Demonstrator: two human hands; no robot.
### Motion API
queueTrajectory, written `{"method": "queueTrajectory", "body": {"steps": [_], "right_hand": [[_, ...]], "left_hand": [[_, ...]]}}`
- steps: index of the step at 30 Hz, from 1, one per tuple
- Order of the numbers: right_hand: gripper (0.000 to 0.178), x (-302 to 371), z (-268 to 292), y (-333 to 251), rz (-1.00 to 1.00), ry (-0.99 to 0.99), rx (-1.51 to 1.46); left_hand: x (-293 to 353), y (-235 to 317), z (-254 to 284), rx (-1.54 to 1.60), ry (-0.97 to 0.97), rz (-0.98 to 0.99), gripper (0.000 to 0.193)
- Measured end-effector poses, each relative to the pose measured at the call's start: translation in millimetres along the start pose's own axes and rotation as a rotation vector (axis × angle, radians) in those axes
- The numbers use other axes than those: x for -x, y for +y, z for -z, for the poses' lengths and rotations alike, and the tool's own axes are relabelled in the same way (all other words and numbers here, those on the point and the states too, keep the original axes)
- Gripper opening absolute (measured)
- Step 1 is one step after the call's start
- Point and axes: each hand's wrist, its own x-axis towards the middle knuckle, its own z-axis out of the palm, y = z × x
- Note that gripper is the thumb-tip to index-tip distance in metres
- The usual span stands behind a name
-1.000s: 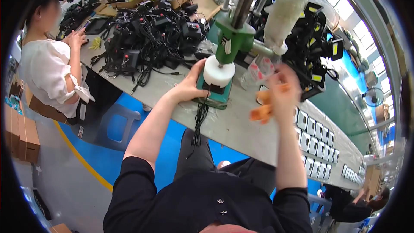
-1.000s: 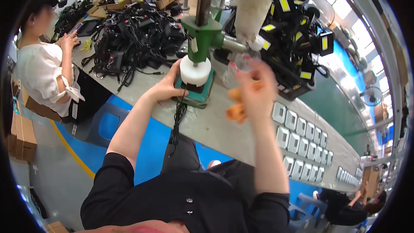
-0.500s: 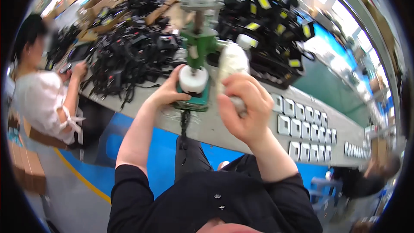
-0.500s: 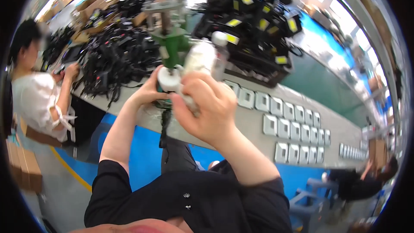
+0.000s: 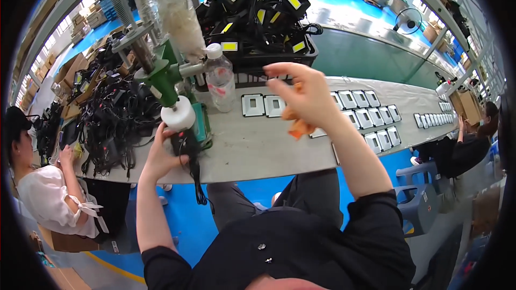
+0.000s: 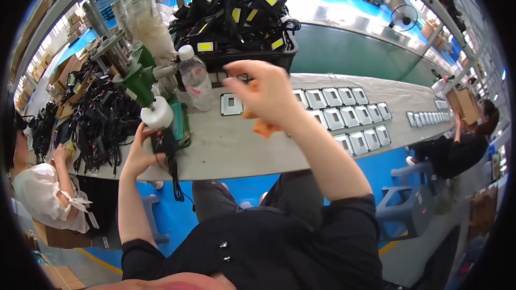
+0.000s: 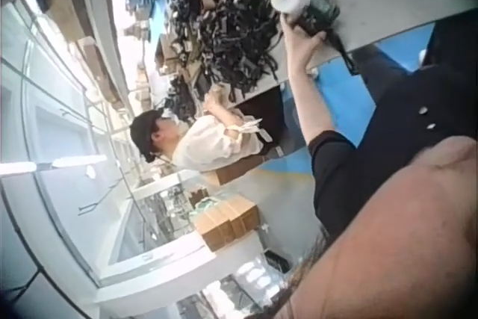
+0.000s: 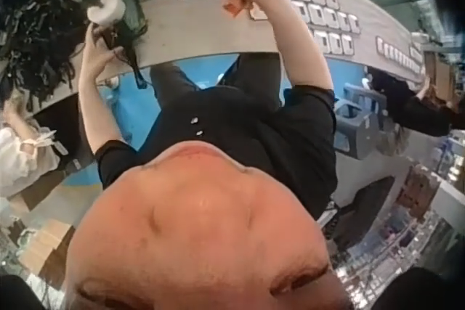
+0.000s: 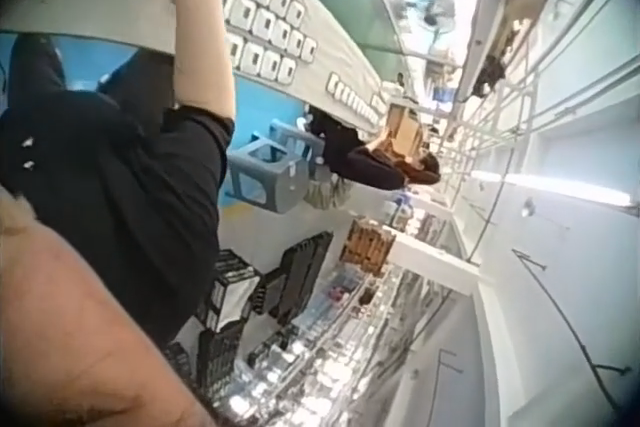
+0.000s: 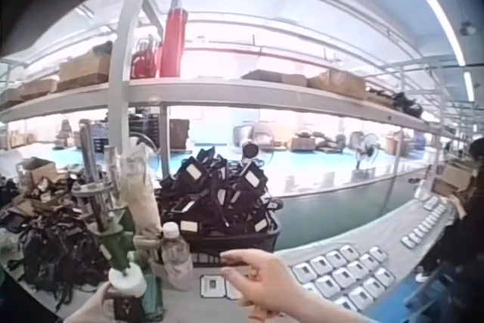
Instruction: Cleaning LED panels with a cloth and assembling them into fixture housings using a manual press.
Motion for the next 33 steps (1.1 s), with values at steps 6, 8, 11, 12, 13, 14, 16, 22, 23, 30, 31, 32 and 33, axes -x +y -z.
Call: {"method": "queueTrajectory", "body": {"steps": [6, 8, 11, 12, 13, 14, 16, 22, 23, 30, 31, 32, 33], "right_hand": [[0.082, -76, 61, 85, -0.198, 0.088, 0.492], [0.098, -114, 68, 105, -0.167, 0.140, 0.690], [0.111, -159, 59, 104, -0.264, 0.124, 0.816], [0.115, -170, 59, 114, -0.268, 0.130, 0.867], [0.116, -181, 52, 110, -0.292, 0.099, 0.841], [0.117, -187, 53, 112, -0.342, 0.074, 0.850], [0.078, -201, 55, 120, -0.309, 0.043, 0.875], [0.050, -209, 90, 105, -0.487, 0.082, 0.208], [0.048, -208, 98, 108, -0.485, 0.155, 0.069], [0.040, -206, 108, 76, -0.290, 0.149, -0.172], [0.040, -207, 108, 74, -0.239, 0.108, -0.201], [0.040, -209, 107, 72, -0.184, 0.065, -0.237], [0.038, -210, 105, 69, -0.190, 0.087, -0.269]], "left_hand": [[44, 31, 85, 0.024, 0.165, -0.113, 0.099], [28, 20, 129, 0.068, 0.342, -0.153, 0.091], [-21, -7, 215, -0.058, 0.612, -0.203, 0.066], [-43, 5, 223, -0.084, 0.786, -0.195, 0.061], [-56, -24, 277, -0.370, 0.906, -0.232, 0.061], [-80, -11, 271, -0.686, 1.030, -0.170, 0.070], [-116, -44, 306, -0.972, 1.038, -0.120, 0.079], [-162, -97, 294, -0.932, 1.050, -0.059, 0.069], [-158, -81, 280, -0.906, 1.106, -0.190, 0.065], [-52, 76, 168, -0.434, 1.206, -0.713, 0.041], [-43, 91, 146, -0.414, 1.155, -0.774, 0.039], [-33, 110, 124, -0.401, 1.106, -0.835, 0.038], [-27, 125, 98, -0.359, 1.034, -0.871, 0.035]]}}
